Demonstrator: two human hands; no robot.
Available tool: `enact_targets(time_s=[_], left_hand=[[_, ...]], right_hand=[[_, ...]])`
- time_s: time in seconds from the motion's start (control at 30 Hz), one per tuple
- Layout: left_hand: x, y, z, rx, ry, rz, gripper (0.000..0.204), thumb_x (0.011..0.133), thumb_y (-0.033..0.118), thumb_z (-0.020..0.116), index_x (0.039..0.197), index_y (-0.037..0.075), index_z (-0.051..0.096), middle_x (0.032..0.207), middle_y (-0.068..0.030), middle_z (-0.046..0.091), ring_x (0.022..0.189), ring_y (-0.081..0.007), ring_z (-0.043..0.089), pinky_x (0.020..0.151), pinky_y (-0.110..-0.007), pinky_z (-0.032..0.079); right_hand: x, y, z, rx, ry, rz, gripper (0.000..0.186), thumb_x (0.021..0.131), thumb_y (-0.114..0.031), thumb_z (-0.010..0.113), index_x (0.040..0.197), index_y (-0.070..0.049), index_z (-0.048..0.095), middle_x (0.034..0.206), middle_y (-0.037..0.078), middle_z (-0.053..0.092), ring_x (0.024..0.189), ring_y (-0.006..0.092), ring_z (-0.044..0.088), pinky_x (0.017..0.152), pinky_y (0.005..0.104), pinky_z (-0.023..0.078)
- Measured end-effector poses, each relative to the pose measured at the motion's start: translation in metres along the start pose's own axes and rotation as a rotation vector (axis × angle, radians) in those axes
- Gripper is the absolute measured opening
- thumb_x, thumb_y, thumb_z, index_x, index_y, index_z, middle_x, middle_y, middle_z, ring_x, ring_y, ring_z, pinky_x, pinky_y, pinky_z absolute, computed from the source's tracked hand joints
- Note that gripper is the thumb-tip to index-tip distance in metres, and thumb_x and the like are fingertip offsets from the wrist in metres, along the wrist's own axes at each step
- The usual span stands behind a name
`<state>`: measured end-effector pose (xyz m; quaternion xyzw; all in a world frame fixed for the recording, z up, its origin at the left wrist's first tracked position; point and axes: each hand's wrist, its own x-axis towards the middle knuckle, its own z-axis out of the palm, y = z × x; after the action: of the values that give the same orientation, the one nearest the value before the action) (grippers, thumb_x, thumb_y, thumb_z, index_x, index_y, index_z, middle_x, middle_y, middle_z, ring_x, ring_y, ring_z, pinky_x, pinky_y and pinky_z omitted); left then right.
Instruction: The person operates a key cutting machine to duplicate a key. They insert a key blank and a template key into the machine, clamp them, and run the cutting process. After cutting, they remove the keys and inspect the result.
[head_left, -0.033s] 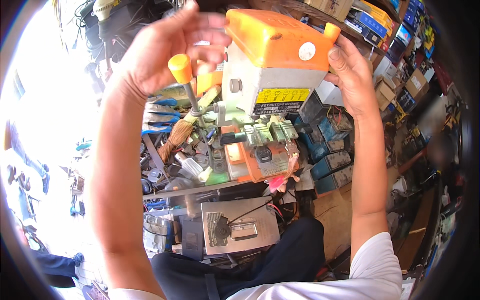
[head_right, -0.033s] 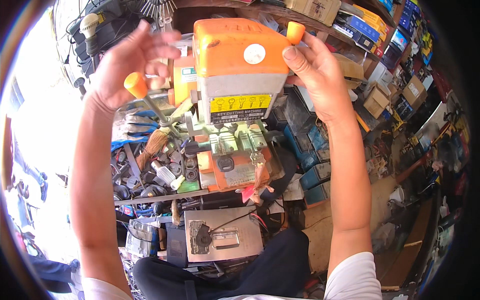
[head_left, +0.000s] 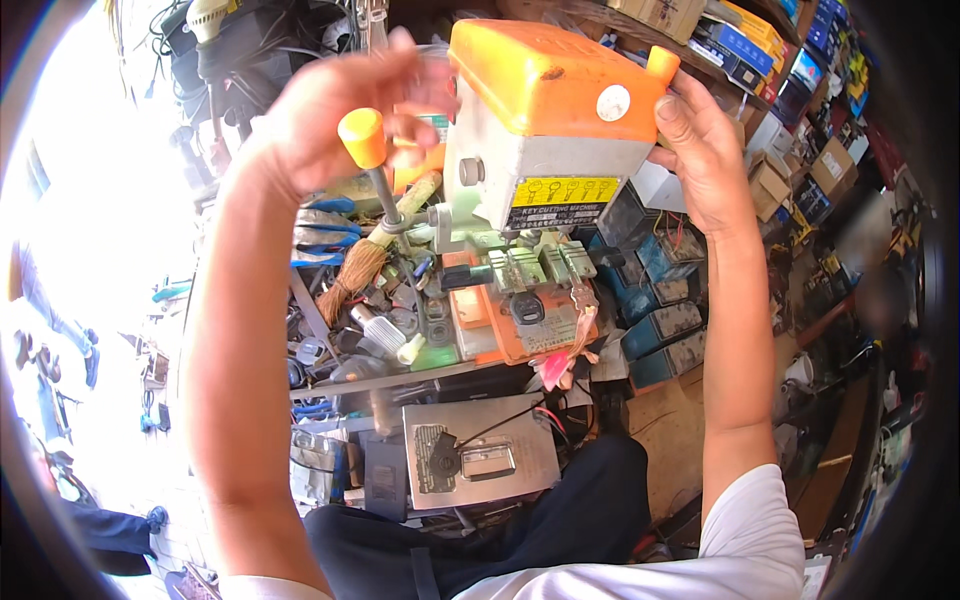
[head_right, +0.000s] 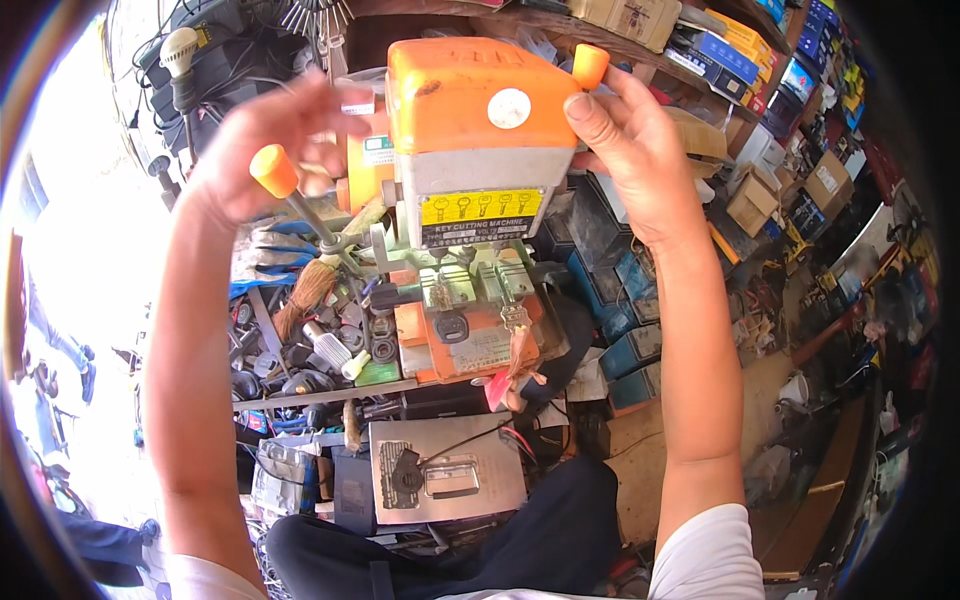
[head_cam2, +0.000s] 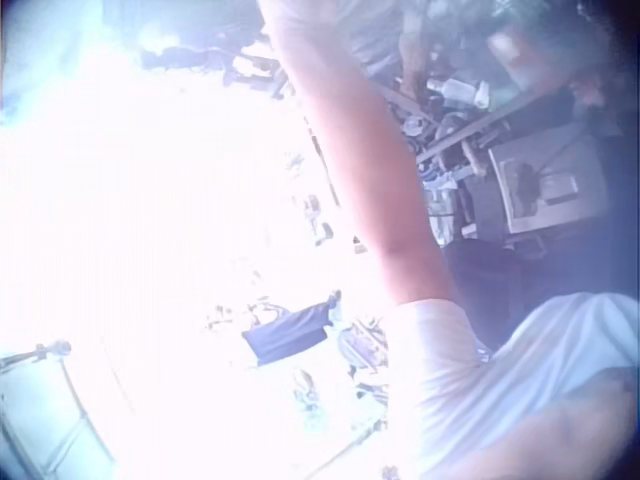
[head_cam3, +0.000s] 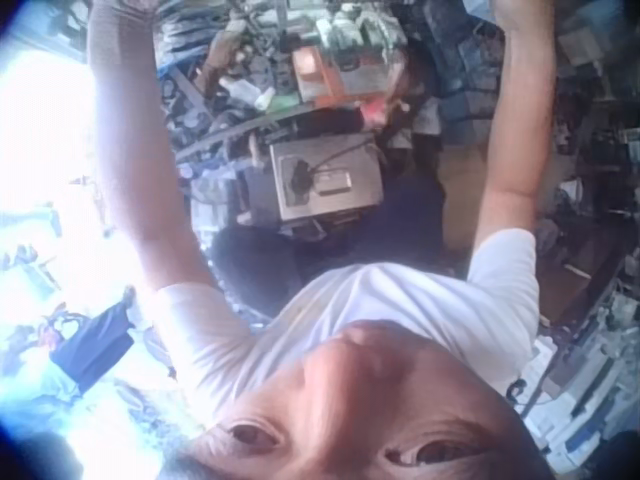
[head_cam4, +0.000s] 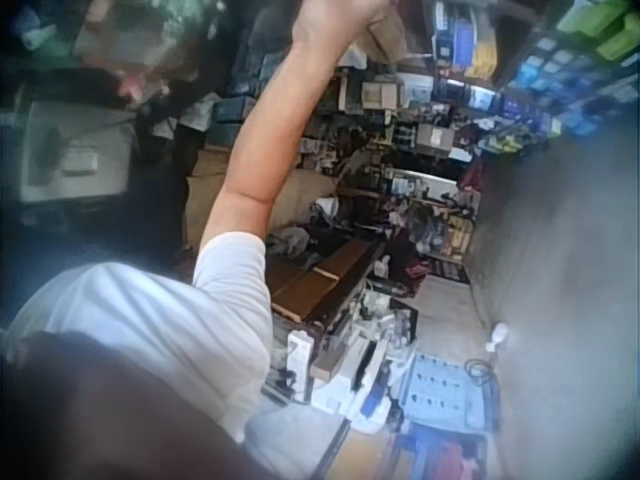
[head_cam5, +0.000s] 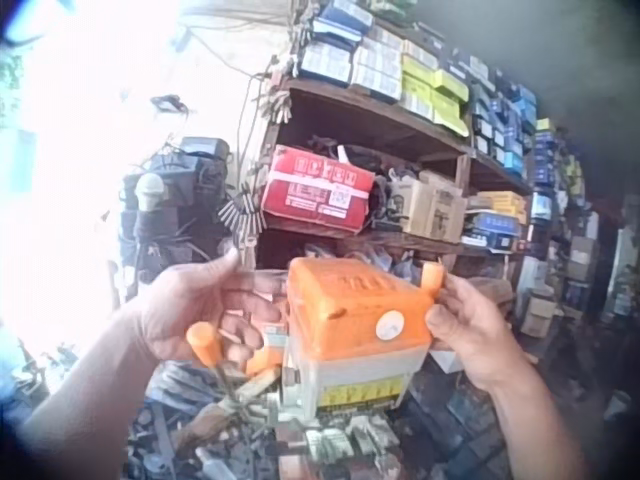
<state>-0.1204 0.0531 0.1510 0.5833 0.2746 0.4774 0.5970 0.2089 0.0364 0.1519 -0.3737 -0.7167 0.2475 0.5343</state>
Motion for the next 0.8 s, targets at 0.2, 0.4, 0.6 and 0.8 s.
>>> enact_targets(time_s=[0.2, 0.4, 0.6, 0.8], left_hand=[[0.056, -0.039, -0.009, 0.794, -0.023, -0.079, 0.034, 0.092, 0.013, 0.057, 0.118, -0.005, 0.07, 0.096, -0.0127, 0.068, 0.084, -0.0178, 0.067, 0.071, -0.032, 0.057], [0.06, -0.04, -0.016, 1.011, -0.007, 0.021, 0.04, 0.096, 0.017, 0.058, 0.129, -0.003, 0.067, 0.094, -0.0099, 0.069, 0.084, -0.0175, 0.065, 0.075, -0.033, 0.055], [-0.034, -0.034, -0.061, 0.968, 0.366, 0.113, 0.033, 0.098, 0.019, 0.066, 0.121, -0.004, 0.072, 0.09, -0.0073, 0.072, 0.082, -0.012, 0.061, 0.078, -0.032, 0.052], [-0.16, -0.042, -0.098, 1.035, 0.49, -0.006, 0.026, 0.097, 0.013, 0.071, 0.117, -0.004, 0.072, 0.096, -0.0085, 0.074, 0.087, -0.0125, 0.065, 0.081, -0.03, 0.053]], right_hand=[[0.002, 0.006, -0.002, -0.033, -0.006, -0.002, 0.079, 0.098, -0.052, 0.069, 0.154, -0.003, 0.041, 0.143, 0.012, 0.059, 0.13, 0.0222, 0.06, 0.094, 0.0387, 0.057], [0.0, 0.008, -0.002, -0.03, 0.017, -0.007, 0.076, 0.099, -0.052, 0.068, 0.154, -0.005, 0.043, 0.144, 0.011, 0.058, 0.131, 0.0221, 0.059, 0.095, 0.0391, 0.056], [-0.001, 0.021, -0.002, -0.06, 0.059, -0.025, 0.073, 0.099, -0.052, 0.067, 0.153, -0.008, 0.046, 0.145, 0.009, 0.059, 0.13, 0.0221, 0.06, 0.099, 0.041, 0.055], [-0.004, 0.016, 0.0, -0.049, 0.099, 0.01, 0.075, 0.101, -0.055, 0.063, 0.156, -0.008, 0.044, 0.147, 0.012, 0.058, 0.13, 0.0224, 0.059, 0.103, 0.0412, 0.051]])
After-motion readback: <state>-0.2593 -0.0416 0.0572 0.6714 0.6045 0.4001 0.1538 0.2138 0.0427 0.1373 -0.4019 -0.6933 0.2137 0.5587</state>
